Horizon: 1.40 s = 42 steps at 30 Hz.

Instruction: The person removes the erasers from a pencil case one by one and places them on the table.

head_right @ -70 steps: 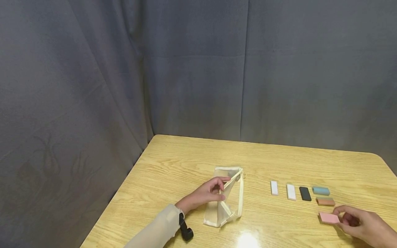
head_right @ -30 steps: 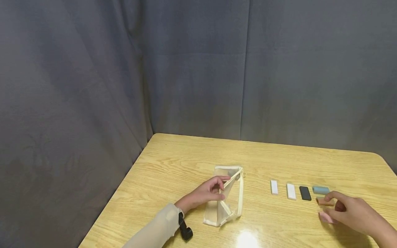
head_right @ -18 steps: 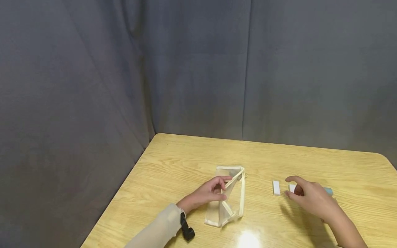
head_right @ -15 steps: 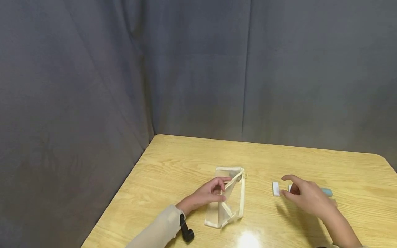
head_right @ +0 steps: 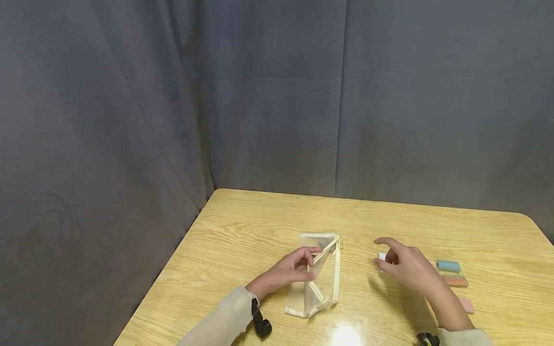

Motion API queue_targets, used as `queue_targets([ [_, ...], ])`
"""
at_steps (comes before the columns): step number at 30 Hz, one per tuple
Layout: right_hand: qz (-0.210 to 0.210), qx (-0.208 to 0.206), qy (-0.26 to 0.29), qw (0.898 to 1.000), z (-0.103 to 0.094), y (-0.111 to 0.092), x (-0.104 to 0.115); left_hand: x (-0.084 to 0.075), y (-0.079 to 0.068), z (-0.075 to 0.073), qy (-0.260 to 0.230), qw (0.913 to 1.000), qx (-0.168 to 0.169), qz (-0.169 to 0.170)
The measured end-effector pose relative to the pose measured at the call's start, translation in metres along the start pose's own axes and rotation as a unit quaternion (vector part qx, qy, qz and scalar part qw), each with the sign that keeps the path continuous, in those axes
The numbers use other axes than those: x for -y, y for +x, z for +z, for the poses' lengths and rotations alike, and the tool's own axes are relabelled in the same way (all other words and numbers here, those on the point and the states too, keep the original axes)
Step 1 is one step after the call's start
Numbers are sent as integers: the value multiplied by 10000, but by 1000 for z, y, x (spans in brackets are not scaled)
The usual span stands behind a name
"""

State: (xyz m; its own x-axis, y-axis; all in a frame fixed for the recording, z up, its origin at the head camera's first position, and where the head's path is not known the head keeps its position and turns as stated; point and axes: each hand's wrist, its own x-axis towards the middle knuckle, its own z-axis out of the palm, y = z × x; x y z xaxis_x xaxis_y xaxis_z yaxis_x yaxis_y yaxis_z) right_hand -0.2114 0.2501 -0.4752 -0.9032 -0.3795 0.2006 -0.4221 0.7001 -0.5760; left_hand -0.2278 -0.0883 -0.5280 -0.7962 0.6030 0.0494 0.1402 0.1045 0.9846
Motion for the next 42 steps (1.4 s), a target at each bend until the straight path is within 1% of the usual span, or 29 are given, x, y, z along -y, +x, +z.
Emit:
queue_targets([
  [4,-41,86,166,9998,5,6,2,0,0,1,49,10000,-37,-20],
  [10,-54,189,205,9996,12,15,6,-1,0,1,95,9999,-50,20],
  [16,-170,230,295,9992,19,21,9,0,-1,2,59,10000,-49,52],
  [23,-172,431,422,9980,27,28,9,0,-1,1,98,9999,-79,49],
  [32,-108,630,563,9964,40,33,12,2,-2,2,-156,9999,-36,-3],
  [36,-234,635,537,9963,44,38,15,3,-2,1,-88,9999,-52,22],
  [42,-251,672,477,9963,47,45,16,3,0,-1,-100,9999,45,93],
])
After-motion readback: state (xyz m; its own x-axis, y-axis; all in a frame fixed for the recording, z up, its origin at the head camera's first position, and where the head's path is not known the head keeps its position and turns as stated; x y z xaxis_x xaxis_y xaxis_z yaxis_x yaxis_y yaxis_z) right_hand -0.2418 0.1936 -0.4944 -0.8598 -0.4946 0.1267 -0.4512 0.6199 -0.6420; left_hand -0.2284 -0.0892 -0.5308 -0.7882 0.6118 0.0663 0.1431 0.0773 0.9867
